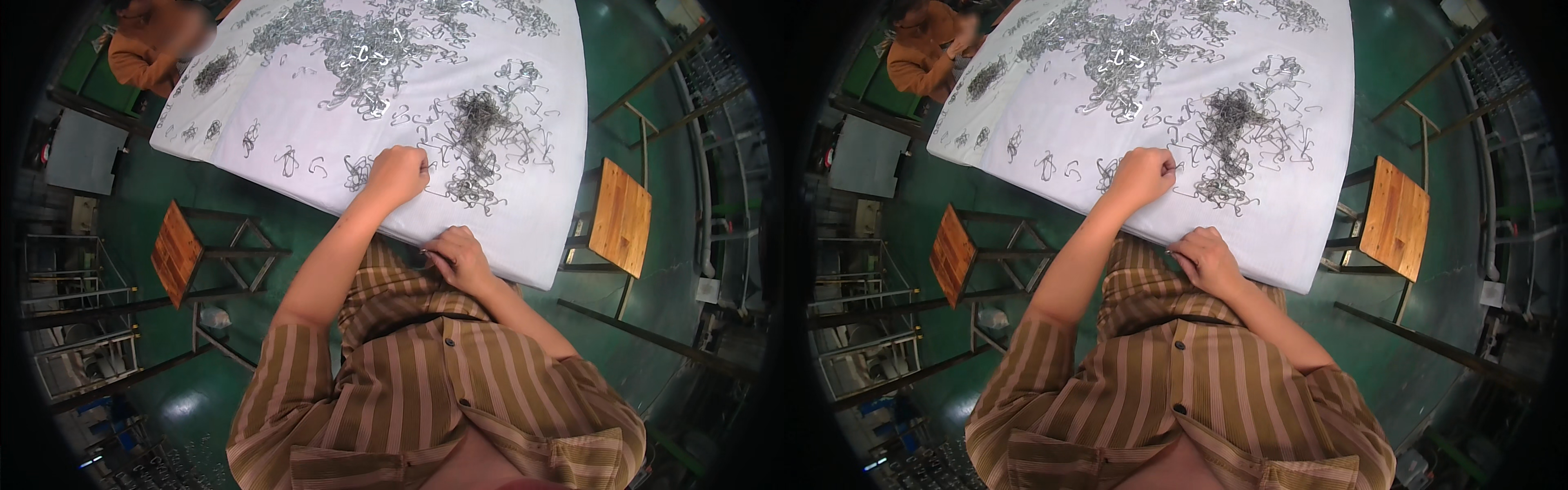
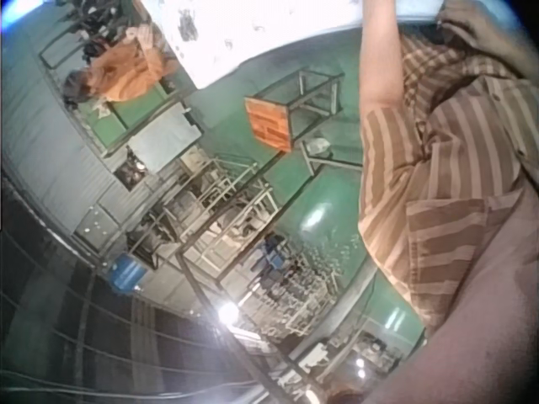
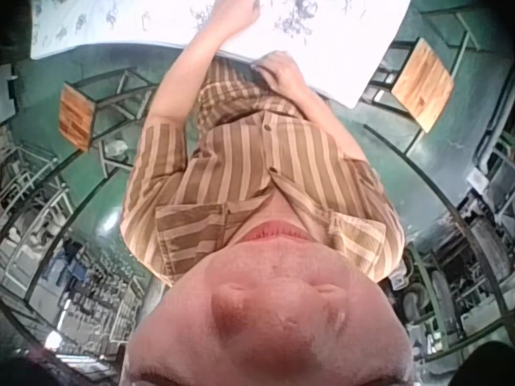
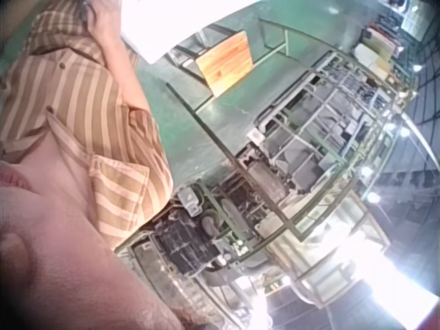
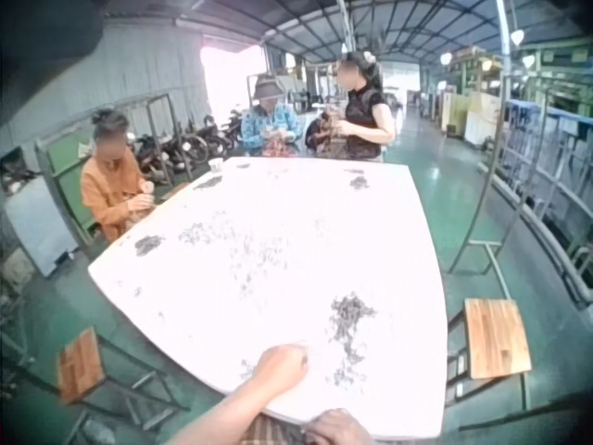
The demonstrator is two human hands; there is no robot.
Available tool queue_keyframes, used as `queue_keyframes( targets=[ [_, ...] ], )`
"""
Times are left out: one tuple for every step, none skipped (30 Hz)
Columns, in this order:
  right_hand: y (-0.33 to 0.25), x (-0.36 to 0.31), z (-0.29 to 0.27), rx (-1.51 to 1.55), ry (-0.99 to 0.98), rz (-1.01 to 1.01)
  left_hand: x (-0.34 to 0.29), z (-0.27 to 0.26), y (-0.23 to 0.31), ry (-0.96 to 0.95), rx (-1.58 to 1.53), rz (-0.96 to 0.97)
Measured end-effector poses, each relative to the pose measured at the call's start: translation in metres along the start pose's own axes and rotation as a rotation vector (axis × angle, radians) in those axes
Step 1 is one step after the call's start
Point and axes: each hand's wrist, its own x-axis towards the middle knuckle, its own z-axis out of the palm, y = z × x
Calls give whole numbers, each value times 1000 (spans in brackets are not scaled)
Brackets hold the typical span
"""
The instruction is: The person sorts small metal hooks on a white table surface by hand, occasionally standing up to hang a hook on a metal rack.
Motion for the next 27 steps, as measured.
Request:
queue_keyframes(
  targets=[
    [0,-1,1,6,6,13,-8,-1,-1,19,-118,-41],
    [-1,0,1,10,16,31,-15,-2,-1,40,-208,-61],
    [-1,1,1,14,25,48,-23,-2,-1,62,-297,-83],
    [-2,1,1,17,26,66,-32,-3,-1,88,-391,-111],
    [-2,1,2,40,45,86,-40,-5,-1,57,-528,-189],
    [-1,2,3,63,62,106,-48,-8,-1,28,-664,-269],
    [-1,-1,4,86,81,135,-58,-9,0,-10,-803,-350],
    [-3,2,4,91,114,165,-66,-11,2,-34,-899,-338],
    [-4,3,4,101,121,191,-75,-14,5,-57,-995,-325],
    [-5,5,3,110,128,215,-83,-17,8,-76,-1090,-310],
    [-7,6,3,118,135,239,-91,-19,12,-78,-1084,-273],
    [-8,5,4,125,143,250,-100,-20,16,-80,-1077,-235],
    [-10,7,5,125,135,253,-106,-21,18,-75,-1068,-194],
    [-12,9,4,123,129,256,-109,-21,20,-62,-982,-156],
    [-14,10,3,122,124,260,-112,-20,22,-19,-931,-138],
    [-16,11,3,115,119,255,-113,-20,26,25,-878,-117],
    [-18,12,3,108,115,251,-113,-20,29,68,-824,-95],
    [-19,13,3,101,112,248,-113,-21,30,59,-783,-96],
    [-20,13,3,94,108,244,-114,-21,31,73,-772,-96],
    [-21,14,3,87,106,241,-114,-22,33,85,-760,-94],
    [-22,14,3,80,104,239,-114,-22,34,97,-749,-92],
    [-22,14,4,74,104,223,-115,-19,35,117,-747,-93],
    [-21,14,5,67,105,207,-116,-16,35,137,-745,-94],
    [-21,13,6,61,107,191,-117,-15,35,155,-743,-94],
    [-21,14,5,51,101,190,-118,-15,36,148,-728,-94],
    [-21,14,4,40,95,189,-120,-16,38,140,-713,-94],
    [-21,14,3,30,89,188,-121,-16,39,132,-697,-93]
  ],
)
